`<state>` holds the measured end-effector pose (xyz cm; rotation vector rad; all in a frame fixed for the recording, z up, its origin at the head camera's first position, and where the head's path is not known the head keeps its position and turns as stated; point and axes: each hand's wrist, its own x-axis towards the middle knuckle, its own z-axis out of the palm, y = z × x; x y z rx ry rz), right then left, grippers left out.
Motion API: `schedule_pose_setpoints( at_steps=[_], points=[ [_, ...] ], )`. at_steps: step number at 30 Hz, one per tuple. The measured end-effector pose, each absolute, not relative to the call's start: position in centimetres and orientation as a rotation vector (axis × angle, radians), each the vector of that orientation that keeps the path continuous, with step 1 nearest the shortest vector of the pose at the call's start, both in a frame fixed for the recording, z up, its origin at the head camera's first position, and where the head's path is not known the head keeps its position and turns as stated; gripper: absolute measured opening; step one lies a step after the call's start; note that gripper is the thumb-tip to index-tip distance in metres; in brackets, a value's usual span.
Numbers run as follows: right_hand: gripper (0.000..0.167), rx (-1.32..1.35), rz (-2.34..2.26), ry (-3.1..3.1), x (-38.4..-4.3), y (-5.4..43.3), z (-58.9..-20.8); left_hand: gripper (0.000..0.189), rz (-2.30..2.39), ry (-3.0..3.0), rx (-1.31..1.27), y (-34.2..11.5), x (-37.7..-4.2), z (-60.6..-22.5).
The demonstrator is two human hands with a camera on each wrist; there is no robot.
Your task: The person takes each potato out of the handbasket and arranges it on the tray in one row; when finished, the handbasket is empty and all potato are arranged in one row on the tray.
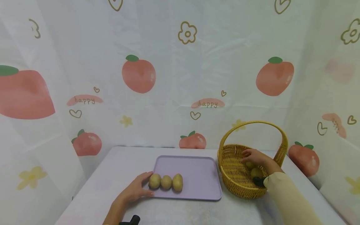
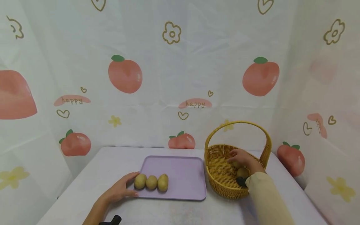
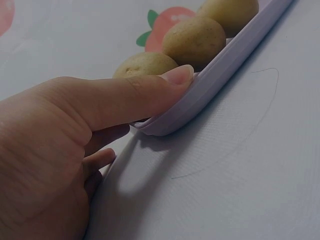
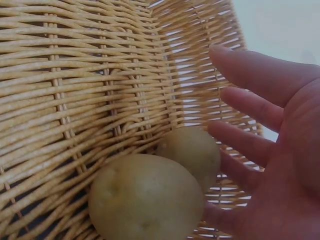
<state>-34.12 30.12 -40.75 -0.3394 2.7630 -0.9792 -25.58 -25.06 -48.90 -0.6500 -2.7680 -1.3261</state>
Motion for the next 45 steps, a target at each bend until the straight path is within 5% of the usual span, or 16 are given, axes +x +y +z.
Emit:
schedule_pose_setpoints(
  at_steps=[24, 45],
  points=[
    [0.022, -0.371, -0.88, 2.868, -35.3, 27.7, -41.9, 0.09, -1.325, -2.797, -0.607, -25.0, -25.9, -49.0],
    [0.038, -0.646, -1.086, 2.825, -31.8, 26.2, -38.6, 0.09, -1.327, -2.79, -0.616, -25.0, -25.8, -49.0]
  ],
)
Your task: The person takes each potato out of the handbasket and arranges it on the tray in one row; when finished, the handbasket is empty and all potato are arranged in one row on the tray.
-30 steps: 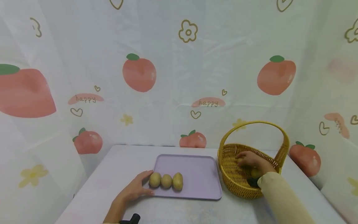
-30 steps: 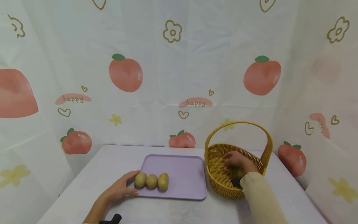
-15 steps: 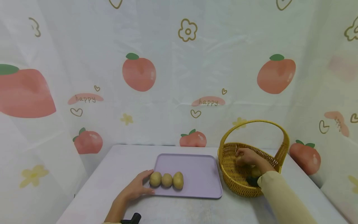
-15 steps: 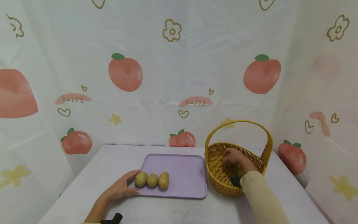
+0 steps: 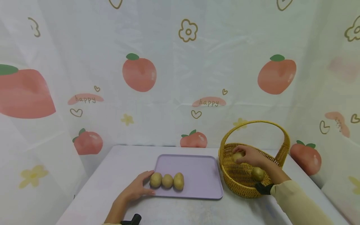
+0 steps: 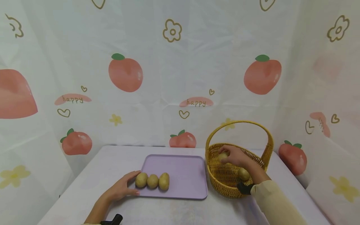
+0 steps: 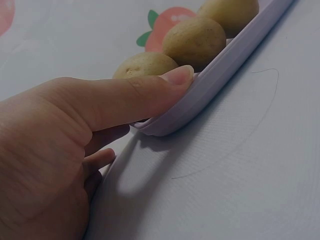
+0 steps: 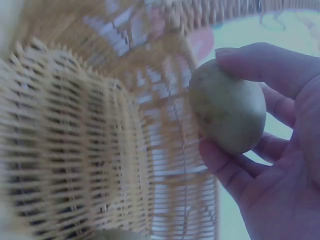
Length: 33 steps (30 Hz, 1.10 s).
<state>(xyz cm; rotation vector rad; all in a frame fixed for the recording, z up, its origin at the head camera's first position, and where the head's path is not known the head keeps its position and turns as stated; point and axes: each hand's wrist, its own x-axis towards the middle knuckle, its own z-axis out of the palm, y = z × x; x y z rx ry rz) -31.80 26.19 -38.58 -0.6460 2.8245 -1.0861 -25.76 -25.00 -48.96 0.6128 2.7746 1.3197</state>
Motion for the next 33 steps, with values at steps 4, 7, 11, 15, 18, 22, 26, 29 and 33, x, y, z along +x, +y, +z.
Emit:
schedule_pose_setpoints(
  at_steps=[4, 7, 11, 15, 18, 22, 26, 29, 33],
  points=[
    [0.038, -0.745, -1.077, 2.868, -30.7, 25.3, -38.2, 0.091, 1.325, 2.774, 0.611, -25.1, -25.7, -49.0],
    [0.038, -0.8, -1.068, 2.886, -30.0, 24.6, -38.2, 0.09, 1.32, 2.775, 0.609, -25.1, -25.7, -49.0],
    [0.04, -0.842, -1.073, 2.873, -29.0, 23.5, -38.1, 0.09, 1.311, 2.775, 0.607, -25.2, -25.7, -49.0],
    [0.04, -0.879, -1.087, 2.85, -28.0, 22.2, -37.9, 0.09, 1.311, 2.775, 0.607, -25.2, -25.7, -49.0],
    [0.04, -0.947, -1.109, 2.82, -27.4, 21.2, -37.9, 0.09, 1.304, 2.781, 0.604, -25.2, -25.6, -49.0],
    [0.041, -1.04, -1.168, 2.788, -27.0, 19.7, -38.4, 0.089, 1.304, 2.784, 0.578, -25.1, -25.4, -48.8],
    [0.043, -1.083, -1.226, 2.773, -26.8, 18.1, -39.2, 0.088, 1.304, 2.781, 0.56, -25.2, -25.4, -48.7],
    [0.045, -1.113, -1.252, 2.739, -26.7, 16.8, -39.7, 0.088, 1.301, 2.778, 0.565, -25.2, -25.5, -48.7],
    [0.046, -1.144, -1.236, 2.697, -26.9, 15.1, -40.5, 0.088, 1.305, 2.769, 0.563, -25.2, -25.7, -48.7]
  ],
)
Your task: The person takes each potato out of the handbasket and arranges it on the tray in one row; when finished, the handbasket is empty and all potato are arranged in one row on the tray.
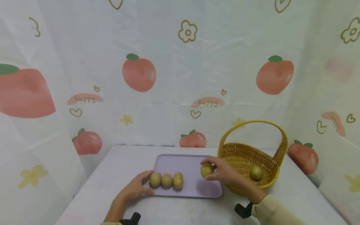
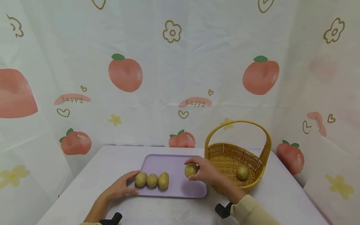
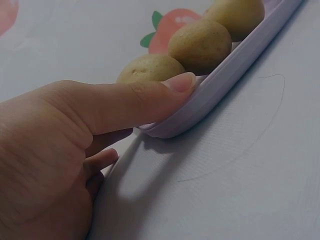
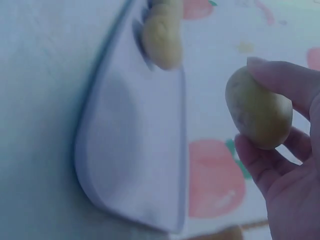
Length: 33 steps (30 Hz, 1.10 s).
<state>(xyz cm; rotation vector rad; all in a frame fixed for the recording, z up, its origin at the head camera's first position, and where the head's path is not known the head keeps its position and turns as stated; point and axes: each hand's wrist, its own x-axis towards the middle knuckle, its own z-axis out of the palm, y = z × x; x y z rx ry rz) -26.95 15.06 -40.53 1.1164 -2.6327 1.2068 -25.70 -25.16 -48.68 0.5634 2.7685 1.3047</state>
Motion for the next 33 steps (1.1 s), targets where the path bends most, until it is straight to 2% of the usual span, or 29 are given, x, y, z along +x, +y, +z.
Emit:
schedule_pose_setpoints(
  at_steps=[7, 15, 26, 33],
  points=[
    [0.048, 1.182, 1.202, -2.624, -27.8, 12.4, -43.3, 0.087, 1.297, 2.762, 0.587, -25.2, -25.9, -48.8],
    [0.05, 1.053, 1.249, -2.707, -28.5, 10.5, -46.0, 0.086, 1.292, 2.758, 0.627, -25.0, -26.1, -48.7],
    [0.053, 1.09, 1.403, -2.727, -28.8, 9.6, -47.2, 0.086, 1.292, 2.776, 0.653, -25.3, -26.1, -49.0],
    [0.058, 1.061, 1.267, -2.79, -28.7, 9.3, -47.1, 0.086, 1.299, 2.793, 0.618, -25.5, -26.0, -48.9]
  ],
)
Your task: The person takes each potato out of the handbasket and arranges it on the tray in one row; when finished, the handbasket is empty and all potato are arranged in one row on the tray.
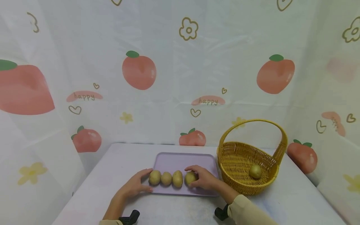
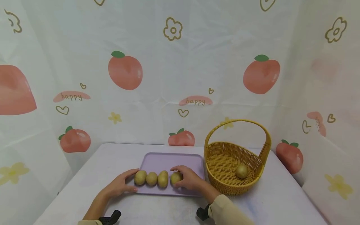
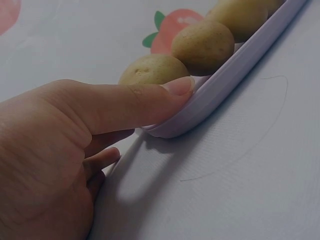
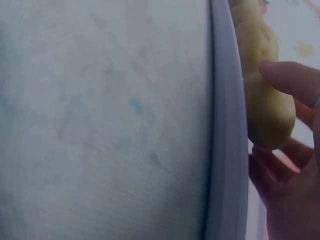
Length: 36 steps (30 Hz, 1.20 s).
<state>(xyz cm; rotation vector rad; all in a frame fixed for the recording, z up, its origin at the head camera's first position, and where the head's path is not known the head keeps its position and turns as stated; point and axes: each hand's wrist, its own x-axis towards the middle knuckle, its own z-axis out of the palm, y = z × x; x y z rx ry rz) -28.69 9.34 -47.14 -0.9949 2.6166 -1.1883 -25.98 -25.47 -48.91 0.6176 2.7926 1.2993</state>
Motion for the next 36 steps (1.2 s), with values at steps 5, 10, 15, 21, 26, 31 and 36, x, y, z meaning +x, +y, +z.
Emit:
schedule_pose_setpoints(
  at_steps=[5, 10, 15, 21, 26, 31, 36],
  points=[
    [0.06, -0.98, -1.131, 2.689, -28.6, 8.8, -47.1, 0.086, 1.289, 2.795, 0.611, -25.5, -26.1, -49.0],
    [0.06, -0.968, -1.167, 2.682, -28.4, 8.4, -47.2, 0.086, 1.298, 2.79, 0.639, -25.5, -26.1, -49.1],
    [0.061, -0.968, -1.215, 2.664, -28.3, 8.3, -47.5, 0.086, 1.297, 2.782, 0.658, -25.5, -26.1, -49.1],
    [0.063, -0.964, -1.24, 2.638, -28.1, 8.5, -47.4, 0.086, 1.299, 2.783, 0.662, -25.5, -26.1, -49.1],
    [0.066, -0.976, -1.232, 2.643, -27.7, 9.4, -46.3, 0.086, 1.303, 2.777, 0.639, -25.4, -26.1, -49.1],
    [0.06, -1.074, -1.249, 2.625, -27.4, 11.1, -44.4, 0.086, 1.306, 2.78, 0.634, -25.4, -26.0, -48.9],
    [0.051, -1.114, -1.213, 2.629, -27.0, 13.2, -41.7, 0.085, 1.319, 2.773, 0.637, -25.4, -25.9, -48.8]
  ],
)
